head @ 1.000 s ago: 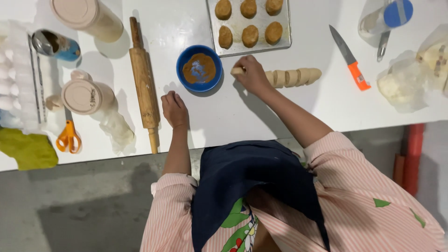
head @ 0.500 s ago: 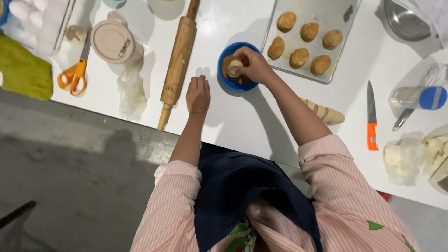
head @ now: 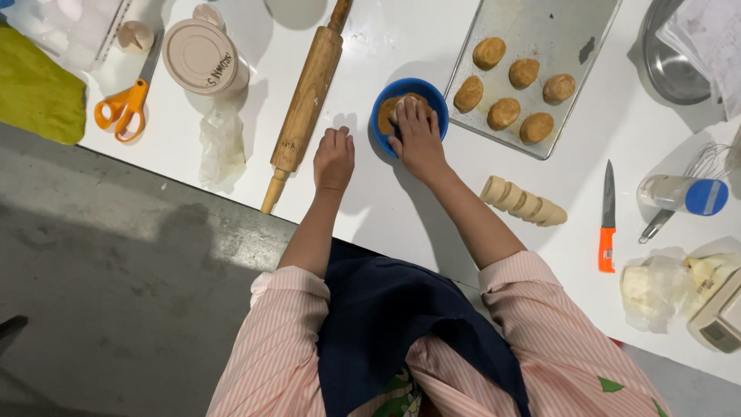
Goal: Coating small pieces of dough in a bowl of cinnamon sugar and arranging them on a metal baking sheet.
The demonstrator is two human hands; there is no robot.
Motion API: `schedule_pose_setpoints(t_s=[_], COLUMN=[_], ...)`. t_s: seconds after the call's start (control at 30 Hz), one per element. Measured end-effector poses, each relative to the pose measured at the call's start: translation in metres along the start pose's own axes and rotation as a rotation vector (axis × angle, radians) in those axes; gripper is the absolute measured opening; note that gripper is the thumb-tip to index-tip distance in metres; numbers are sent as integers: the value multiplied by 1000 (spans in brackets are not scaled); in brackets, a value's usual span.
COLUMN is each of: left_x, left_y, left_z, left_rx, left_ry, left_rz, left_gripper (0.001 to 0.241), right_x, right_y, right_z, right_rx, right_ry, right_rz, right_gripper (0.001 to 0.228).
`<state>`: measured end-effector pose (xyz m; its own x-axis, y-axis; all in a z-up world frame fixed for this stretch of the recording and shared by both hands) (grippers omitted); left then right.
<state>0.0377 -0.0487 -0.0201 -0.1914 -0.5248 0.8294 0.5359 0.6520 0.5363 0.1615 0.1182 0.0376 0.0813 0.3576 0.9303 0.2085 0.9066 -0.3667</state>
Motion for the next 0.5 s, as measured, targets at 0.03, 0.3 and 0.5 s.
schedule_pose_setpoints(t_s=[0.03, 0.3, 0.5], left_x=[1, -1, 2], left_y=[0, 0, 1], left_z=[1, 1, 1], left_rx=[0, 17, -5], left_ry=[2, -37, 5], left_rz=[1, 24, -17], left_gripper=[18, 17, 18], right_x=[-3, -11, 3], right_y=[2, 0, 2], right_z=[1, -13, -8], right_rx=[2, -50, -83], right_ry=[1, -124, 86], right_rz=[0, -24, 44], right_gripper=[71, 70, 36])
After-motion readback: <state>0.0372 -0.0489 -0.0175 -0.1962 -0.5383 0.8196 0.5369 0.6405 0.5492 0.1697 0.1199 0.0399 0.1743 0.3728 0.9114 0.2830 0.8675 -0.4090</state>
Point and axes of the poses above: each hand's wrist, its own z-axis towards the middle knuckle, its own x-axis out of the back of the hand, y = z × x, the point moved 1 cm from there along z, towards the middle knuckle, and after that the axes turned 14 degrees about x, right-handed, at the moved point
